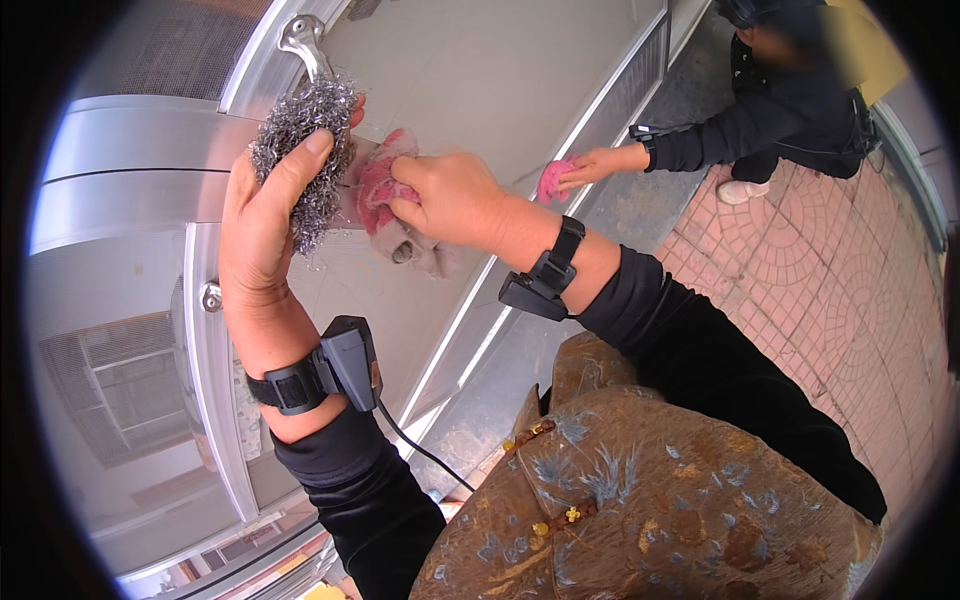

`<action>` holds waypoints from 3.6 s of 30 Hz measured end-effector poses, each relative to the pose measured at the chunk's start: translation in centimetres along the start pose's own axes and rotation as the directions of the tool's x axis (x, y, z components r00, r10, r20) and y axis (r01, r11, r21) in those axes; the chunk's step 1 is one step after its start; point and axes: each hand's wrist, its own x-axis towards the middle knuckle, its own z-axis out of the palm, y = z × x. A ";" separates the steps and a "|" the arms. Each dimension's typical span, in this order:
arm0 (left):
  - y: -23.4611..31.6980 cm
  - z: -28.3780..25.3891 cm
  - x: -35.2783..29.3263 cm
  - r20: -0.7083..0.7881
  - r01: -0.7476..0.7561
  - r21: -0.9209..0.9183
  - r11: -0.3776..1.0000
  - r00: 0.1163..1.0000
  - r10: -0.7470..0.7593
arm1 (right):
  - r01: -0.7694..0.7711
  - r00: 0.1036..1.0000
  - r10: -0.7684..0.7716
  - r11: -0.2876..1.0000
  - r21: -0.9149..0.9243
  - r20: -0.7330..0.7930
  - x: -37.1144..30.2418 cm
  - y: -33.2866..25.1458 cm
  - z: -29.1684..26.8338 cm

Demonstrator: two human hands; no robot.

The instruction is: The person scrubs a metal door handle with a steel wool pad and wipes it with a cloth. The person alternates between scrubbing and wiping the handle and the adjacent door frame.

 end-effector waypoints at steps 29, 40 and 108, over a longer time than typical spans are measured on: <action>0.1 -0.3 -0.2 -0.054 -0.043 0.107 0.993 0.997 0.049 | -0.387 0.897 0.404 0.914 -0.123 0.179 -5.0 3.5 -0.5; -0.6 -0.7 -0.1 -0.089 -0.048 0.028 0.998 0.995 0.050 | 0.003 1.000 -0.005 0.992 -0.125 -0.015 -0.5 1.7 1.3; -2.1 -1.9 -0.8 -0.245 -0.136 0.071 0.988 0.958 0.150 | 0.176 0.963 -0.171 0.984 0.006 -0.208 1.8 -1.7 4.4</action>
